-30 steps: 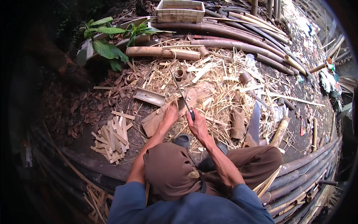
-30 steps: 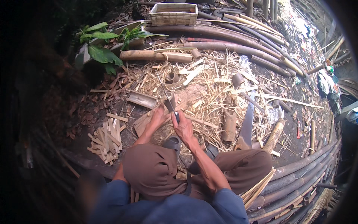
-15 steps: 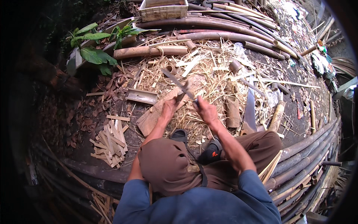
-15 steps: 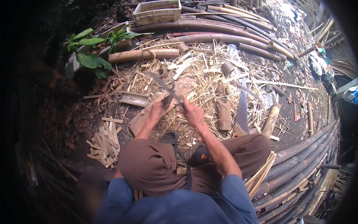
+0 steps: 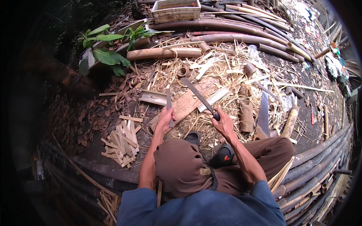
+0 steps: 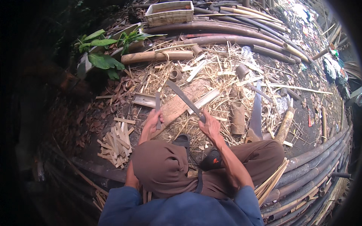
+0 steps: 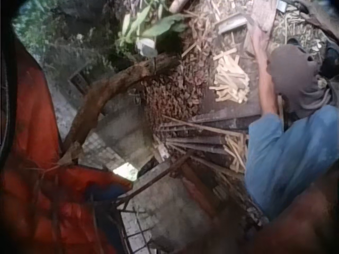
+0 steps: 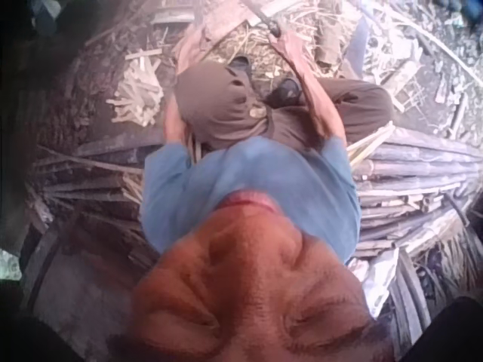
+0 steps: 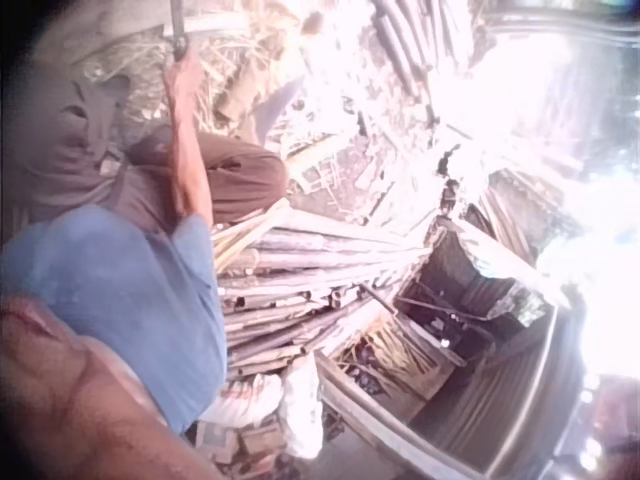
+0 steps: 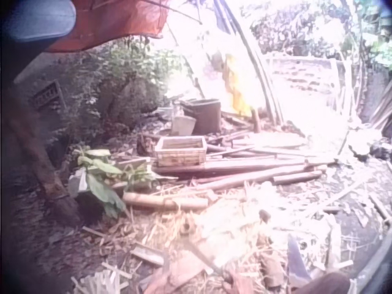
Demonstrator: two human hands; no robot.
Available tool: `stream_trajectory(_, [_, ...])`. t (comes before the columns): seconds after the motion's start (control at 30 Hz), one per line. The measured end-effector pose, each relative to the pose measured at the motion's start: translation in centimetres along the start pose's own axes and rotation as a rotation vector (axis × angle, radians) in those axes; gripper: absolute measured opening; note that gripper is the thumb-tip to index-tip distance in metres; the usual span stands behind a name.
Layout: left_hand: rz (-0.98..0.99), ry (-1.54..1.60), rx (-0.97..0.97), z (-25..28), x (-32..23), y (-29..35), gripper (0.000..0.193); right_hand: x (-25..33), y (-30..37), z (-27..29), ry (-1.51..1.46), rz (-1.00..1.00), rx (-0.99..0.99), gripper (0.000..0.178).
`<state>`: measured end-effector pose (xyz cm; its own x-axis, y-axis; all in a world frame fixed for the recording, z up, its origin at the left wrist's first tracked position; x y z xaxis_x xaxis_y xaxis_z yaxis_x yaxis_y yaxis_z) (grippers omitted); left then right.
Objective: The person sits on the ground and repeatedly uses a knife to split small pieces of wood into thinner slats. The person holds each piece with one hand and strikes it with the knife blade to separate it, then places the resulting slats into a growing pile.
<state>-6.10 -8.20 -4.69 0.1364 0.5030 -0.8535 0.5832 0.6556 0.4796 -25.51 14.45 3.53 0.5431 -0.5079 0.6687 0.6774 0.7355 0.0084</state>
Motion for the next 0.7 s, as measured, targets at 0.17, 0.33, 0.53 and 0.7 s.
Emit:
stream_trajectory(0.17, [-0.007,0.014,0.033,-1.9,-0.5,7.5,0.018,1.4,-0.9,-2.1,0.054,0.282,0.023,0.037])
stream_trajectory(0.33, [0.042,-0.318,-0.072,-2.4,-1.1,11.0,0.032,7.4,0.6,-5.4,0.265,0.425,0.262,0.029])
stream_trajectory(0.53, [-0.003,-0.296,-0.472,-2.2,-1.3,13.3,0.03,7.1,-1.1,-6.5,0.298,0.522,0.17,0.022])
stream_trajectory(0.7, [-0.209,-0.57,-0.175,-3.1,-4.6,15.1,0.028,2.5,-3.1,-6.4,0.426,0.341,0.264,0.024])
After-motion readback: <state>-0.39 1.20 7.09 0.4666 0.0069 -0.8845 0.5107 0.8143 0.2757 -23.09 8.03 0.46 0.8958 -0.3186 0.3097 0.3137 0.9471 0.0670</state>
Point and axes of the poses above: each hand's wrist, its own y-axis away from the middle knuckle, its own z-axis out of the back of the hand, x = y × z, the point moved 6 cm from there along -y, towards the middle knuckle, and after that the axes turned 3 degrees about -x, right-handed, at the moved point
